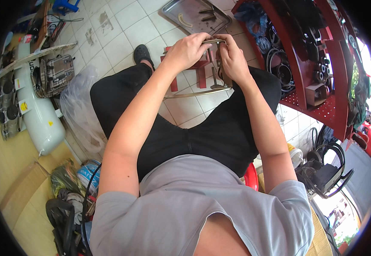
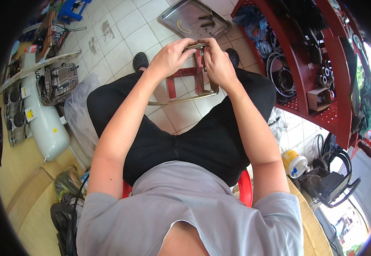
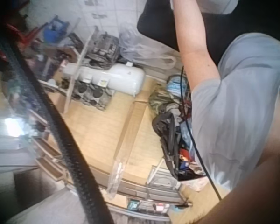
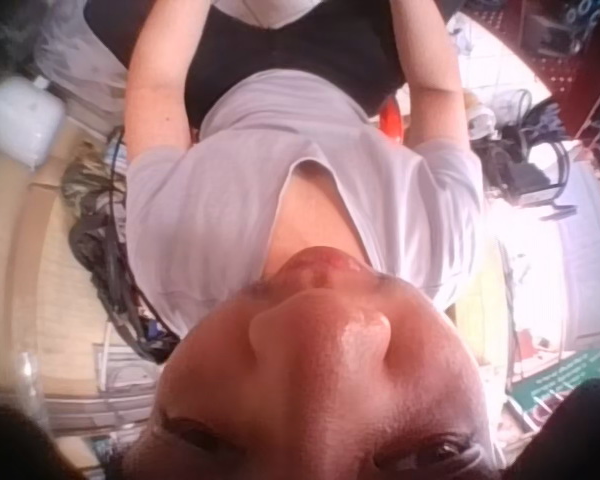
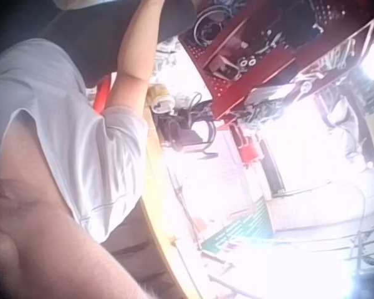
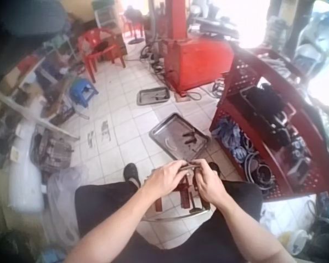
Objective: The person assembles a metal frame by hand, inserting small components and tightening them with a wrench. They manipulate the frame and tools on their lap while seated in a workshop environment.
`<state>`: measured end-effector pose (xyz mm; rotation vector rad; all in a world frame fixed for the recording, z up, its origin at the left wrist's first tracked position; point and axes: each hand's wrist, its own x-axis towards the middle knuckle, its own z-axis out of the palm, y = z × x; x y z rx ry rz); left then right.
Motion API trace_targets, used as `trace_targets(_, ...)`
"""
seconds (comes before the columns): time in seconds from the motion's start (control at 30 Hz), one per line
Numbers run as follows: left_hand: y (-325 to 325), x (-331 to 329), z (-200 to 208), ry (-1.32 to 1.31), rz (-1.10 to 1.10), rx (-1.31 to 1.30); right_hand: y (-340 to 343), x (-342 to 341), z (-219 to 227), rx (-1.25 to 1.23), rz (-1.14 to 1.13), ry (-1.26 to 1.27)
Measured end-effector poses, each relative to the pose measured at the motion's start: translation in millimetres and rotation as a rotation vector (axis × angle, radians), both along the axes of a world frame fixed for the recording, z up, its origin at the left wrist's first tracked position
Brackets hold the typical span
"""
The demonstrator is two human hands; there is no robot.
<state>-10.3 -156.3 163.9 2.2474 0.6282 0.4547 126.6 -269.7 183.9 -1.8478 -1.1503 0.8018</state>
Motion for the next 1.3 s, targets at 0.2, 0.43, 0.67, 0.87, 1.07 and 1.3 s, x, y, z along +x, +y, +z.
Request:
trace_targets(0.2,-23,8,20,0.016,0.352,0.317,0,4,-1,-0.039,-0.113,0.027)
trace_targets(0.43,-52,34,-16,-0.153,0.44,-0.568,3,-4,-4,0.015,-0.164,-0.142)
trace_targets(0.67,-64,36,21,-0.351,0.464,-1.047,1,-5,-8,0.007,-0.136,-0.317)
trace_targets(0.87,-64,30,4,-0.34,0.497,-0.477,1,-12,-5,0.042,-0.132,-0.352)
trace_targets(1.07,-54,22,8,-0.462,0.437,-1.303,-1,-18,-3,0.115,-0.116,-0.393)
trace_targets(1.3,-51,8,-7,-0.649,0.344,-1.46,-4,-20,4,0.252,-0.049,-0.477)
